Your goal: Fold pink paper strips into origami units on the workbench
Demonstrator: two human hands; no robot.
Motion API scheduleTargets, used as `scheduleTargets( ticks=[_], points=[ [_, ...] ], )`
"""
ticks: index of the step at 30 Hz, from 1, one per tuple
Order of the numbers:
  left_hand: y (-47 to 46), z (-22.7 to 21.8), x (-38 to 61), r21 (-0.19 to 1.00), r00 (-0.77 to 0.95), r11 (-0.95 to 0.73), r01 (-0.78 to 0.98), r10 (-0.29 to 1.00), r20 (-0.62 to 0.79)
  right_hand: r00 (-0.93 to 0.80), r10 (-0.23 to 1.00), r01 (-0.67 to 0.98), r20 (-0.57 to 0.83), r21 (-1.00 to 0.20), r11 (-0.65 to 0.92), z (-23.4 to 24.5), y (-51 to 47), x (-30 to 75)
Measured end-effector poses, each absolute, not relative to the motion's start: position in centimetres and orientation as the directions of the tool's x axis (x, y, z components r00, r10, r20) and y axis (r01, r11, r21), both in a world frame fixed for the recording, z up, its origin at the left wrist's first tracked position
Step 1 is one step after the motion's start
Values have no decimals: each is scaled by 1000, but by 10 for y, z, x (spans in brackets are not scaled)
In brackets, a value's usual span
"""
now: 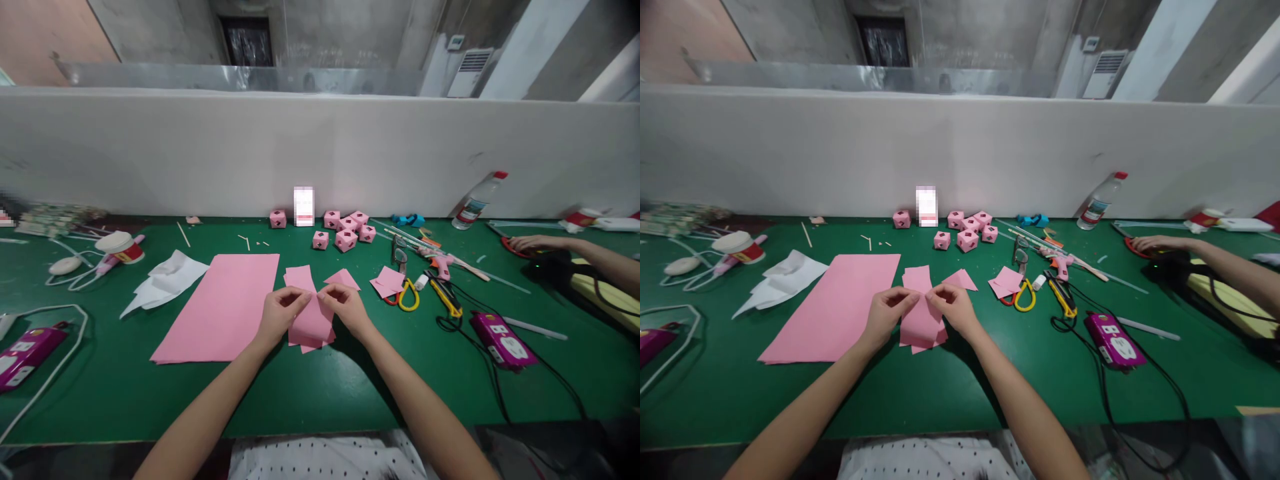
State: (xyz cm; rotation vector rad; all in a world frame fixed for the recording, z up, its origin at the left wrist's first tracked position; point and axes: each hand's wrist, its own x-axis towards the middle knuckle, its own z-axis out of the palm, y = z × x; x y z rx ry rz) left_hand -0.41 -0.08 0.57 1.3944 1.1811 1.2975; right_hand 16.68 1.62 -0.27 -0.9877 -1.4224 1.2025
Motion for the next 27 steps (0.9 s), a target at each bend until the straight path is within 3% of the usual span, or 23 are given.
scheduleTargets(
  ticks=[7, 13, 20, 27],
  points=[
    [1, 9, -3, 974, 72, -194, 120, 980, 186, -194, 948, 16, 250, -966, 258, 1, 12, 164],
    [2, 12, -5, 968, -34, -211, 139, 975, 218, -176, 958, -15, 226, -974, 227, -4, 14, 163],
    [2, 12, -8, 962, 64, -226, 156, 974, 218, -151, 965, -40, 214, -977, 210, -6, 15, 164],
    [3, 9, -8, 959, 51, -223, 178, 975, 217, -146, 966, -47, 213, -977, 208, -7, 16, 162]
  ],
)
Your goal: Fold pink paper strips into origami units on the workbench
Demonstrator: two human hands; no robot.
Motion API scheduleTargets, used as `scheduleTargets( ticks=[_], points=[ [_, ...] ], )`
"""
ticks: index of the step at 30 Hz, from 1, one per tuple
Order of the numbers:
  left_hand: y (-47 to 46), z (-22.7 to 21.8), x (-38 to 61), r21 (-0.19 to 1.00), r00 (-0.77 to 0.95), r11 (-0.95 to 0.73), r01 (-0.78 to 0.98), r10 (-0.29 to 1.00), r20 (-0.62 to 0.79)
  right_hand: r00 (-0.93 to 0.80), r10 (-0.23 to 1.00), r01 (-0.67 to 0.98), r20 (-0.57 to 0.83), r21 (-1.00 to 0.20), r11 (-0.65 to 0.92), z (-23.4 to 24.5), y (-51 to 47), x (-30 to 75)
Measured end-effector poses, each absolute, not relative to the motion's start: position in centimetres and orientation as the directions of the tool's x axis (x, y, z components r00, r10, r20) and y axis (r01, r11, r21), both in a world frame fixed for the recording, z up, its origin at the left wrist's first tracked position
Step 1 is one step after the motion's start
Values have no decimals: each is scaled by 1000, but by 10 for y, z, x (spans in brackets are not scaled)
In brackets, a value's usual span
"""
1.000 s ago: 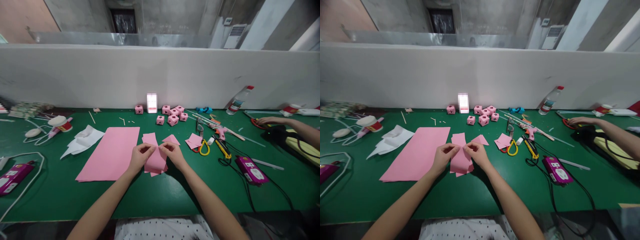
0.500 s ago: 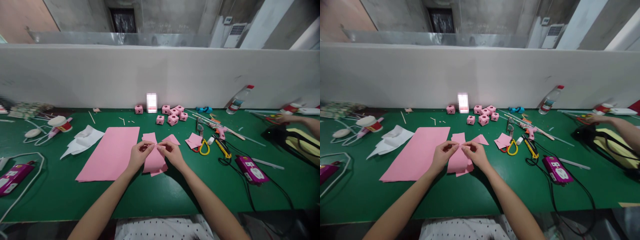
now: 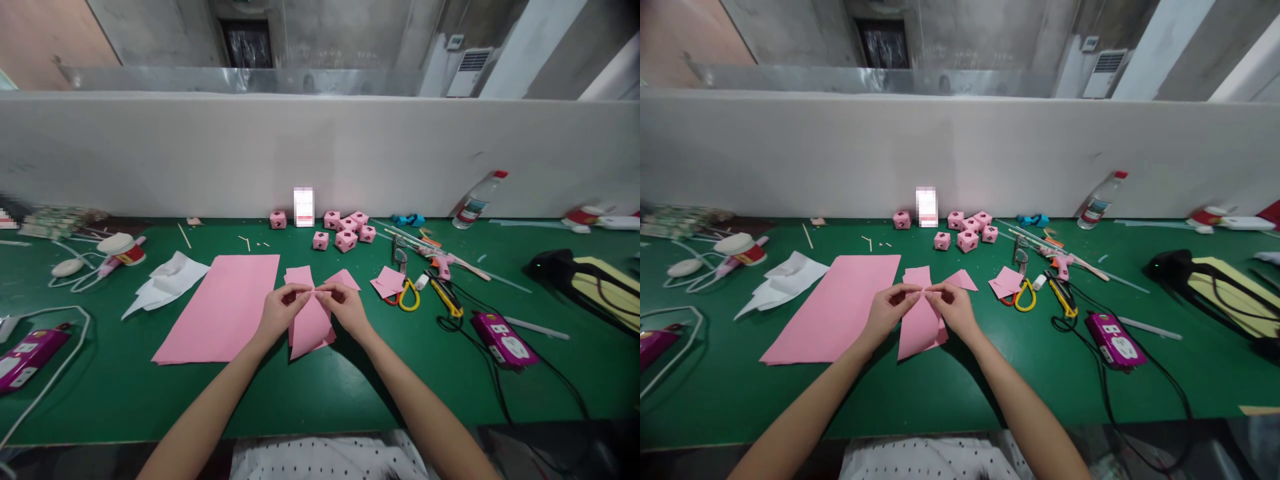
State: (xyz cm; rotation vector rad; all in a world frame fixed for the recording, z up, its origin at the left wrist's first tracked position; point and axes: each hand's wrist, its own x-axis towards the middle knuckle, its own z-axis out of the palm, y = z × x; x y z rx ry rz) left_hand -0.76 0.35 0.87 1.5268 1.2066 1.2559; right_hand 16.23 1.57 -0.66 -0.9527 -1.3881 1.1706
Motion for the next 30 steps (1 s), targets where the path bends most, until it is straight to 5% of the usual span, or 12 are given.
scheduleTargets(
  ticks=[30],
  points=[
    [1, 2, -7, 918, 17, -293, 267, 954, 300, -145, 989, -128, -6, -991, -25, -5, 17, 162]
  ],
)
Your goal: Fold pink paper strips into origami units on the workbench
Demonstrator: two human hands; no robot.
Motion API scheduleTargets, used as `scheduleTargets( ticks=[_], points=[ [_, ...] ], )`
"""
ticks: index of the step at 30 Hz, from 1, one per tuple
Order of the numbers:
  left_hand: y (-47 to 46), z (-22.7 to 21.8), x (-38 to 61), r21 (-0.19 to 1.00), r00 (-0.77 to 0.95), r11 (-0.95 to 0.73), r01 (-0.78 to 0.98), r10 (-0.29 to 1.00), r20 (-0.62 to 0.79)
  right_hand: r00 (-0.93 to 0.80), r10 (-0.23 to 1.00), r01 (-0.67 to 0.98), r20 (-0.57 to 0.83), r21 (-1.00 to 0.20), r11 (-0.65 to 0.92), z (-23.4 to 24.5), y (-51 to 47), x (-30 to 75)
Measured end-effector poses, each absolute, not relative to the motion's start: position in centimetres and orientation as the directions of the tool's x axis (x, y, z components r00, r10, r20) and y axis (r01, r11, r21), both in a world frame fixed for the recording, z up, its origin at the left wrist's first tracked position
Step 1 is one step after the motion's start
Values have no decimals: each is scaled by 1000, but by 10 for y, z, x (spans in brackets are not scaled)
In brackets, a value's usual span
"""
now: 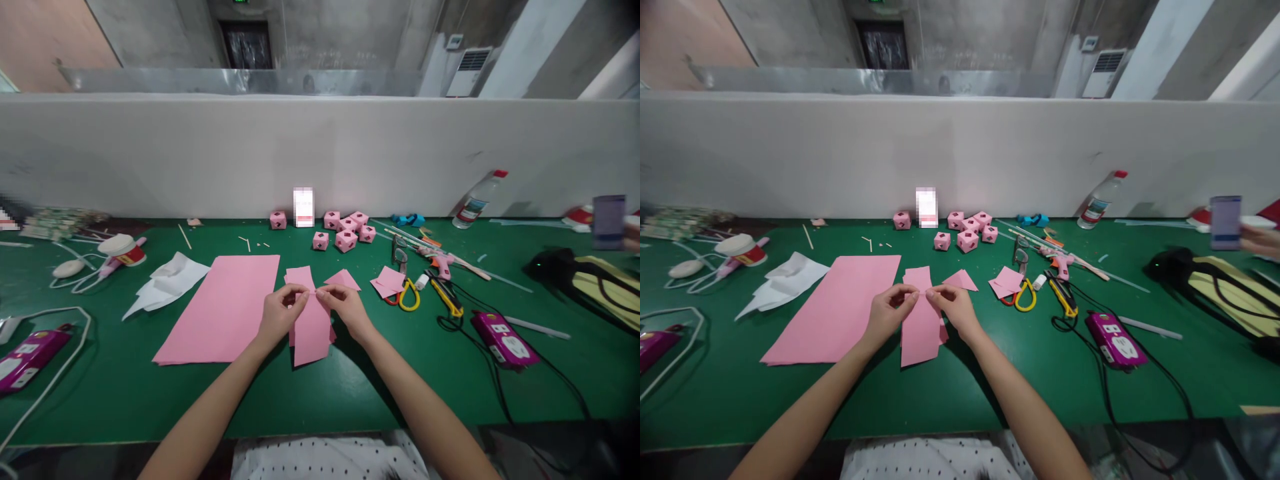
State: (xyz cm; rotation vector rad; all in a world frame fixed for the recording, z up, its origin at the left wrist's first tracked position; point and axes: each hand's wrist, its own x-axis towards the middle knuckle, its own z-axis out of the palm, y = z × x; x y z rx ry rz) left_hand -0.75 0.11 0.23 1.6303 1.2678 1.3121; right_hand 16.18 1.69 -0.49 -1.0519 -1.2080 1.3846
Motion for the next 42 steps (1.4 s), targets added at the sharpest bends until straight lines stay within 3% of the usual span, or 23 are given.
scheduleTargets(
  ticks=[6, 17, 29, 42],
  points=[
    [4, 1, -9, 923, 13, -285, 260, 956, 292, -127, 991, -131, -33, -990, -50, -5, 18, 163],
    [8, 2, -7, 944, 101, -232, 233, 972, 214, -145, 988, -100, 44, -995, 30, -9, 17, 161],
    [8, 5, -9, 947, 40, -204, 246, 979, 201, -159, 982, -184, -105, -974, -133, -6, 18, 163],
    [9, 4, -8, 982, 12, -162, 97, 987, 161, -25, 998, -116, 52, -992, 49, -8, 21, 163]
  ],
)
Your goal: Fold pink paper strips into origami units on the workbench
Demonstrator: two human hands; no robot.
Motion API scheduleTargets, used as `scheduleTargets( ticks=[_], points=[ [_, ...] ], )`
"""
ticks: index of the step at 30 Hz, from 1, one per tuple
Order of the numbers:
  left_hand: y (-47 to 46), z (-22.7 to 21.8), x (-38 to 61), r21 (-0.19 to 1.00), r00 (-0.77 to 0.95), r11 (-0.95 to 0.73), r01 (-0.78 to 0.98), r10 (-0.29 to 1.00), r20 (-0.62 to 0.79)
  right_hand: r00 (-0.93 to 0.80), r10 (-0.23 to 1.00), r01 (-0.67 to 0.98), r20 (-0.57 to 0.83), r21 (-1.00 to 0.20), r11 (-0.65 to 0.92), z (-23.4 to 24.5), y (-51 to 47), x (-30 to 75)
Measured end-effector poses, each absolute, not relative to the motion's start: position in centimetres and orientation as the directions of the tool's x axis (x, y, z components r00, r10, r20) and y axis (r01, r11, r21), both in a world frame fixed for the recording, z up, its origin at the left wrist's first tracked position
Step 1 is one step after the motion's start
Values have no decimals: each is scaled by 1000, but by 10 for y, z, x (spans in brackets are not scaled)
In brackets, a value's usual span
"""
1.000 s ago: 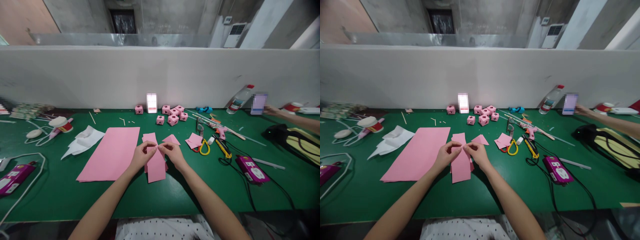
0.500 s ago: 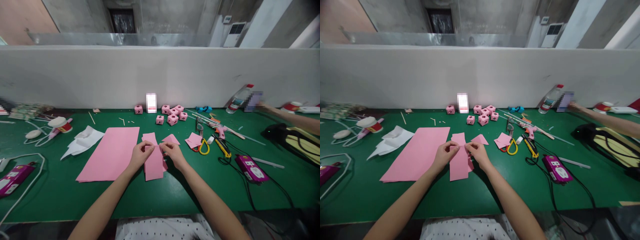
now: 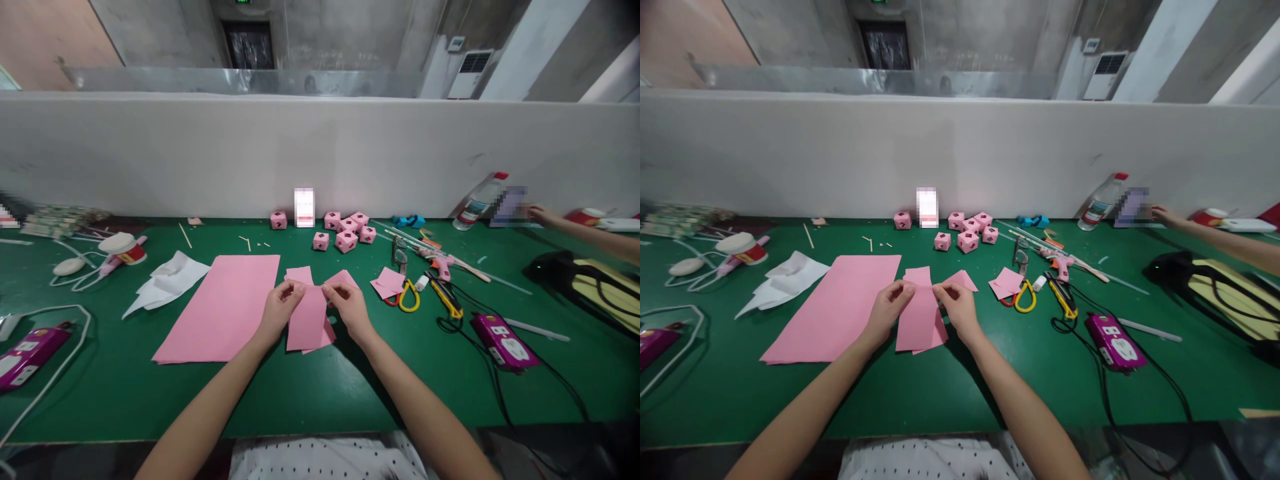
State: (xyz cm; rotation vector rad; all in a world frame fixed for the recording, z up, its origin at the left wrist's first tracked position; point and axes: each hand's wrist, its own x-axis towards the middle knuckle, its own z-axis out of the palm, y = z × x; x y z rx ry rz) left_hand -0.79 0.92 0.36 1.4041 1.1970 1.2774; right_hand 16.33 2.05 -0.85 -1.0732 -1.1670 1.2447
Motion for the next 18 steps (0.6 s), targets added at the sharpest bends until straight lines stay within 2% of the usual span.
scheduleTargets(
  ticks=[4, 11, 15, 18],
  points=[
    [9, 3, -9, 978, -30, -183, 104, 982, 187, -56, 998, -141, 30, -990, 22, -6, 21, 164],
    [9, 2, -9, 980, 25, -166, 111, 986, 164, -70, 997, -136, 32, -991, 22, -7, 20, 162],
    [9, 2, -8, 987, -8, -133, 86, 991, 134, -43, 999, -178, -8, -984, -15, -8, 21, 164],
    [8, 4, -6, 996, 31, -83, 26, 996, 82, -60, 997, -250, -51, -966, -65, -9, 22, 166]
  ],
)
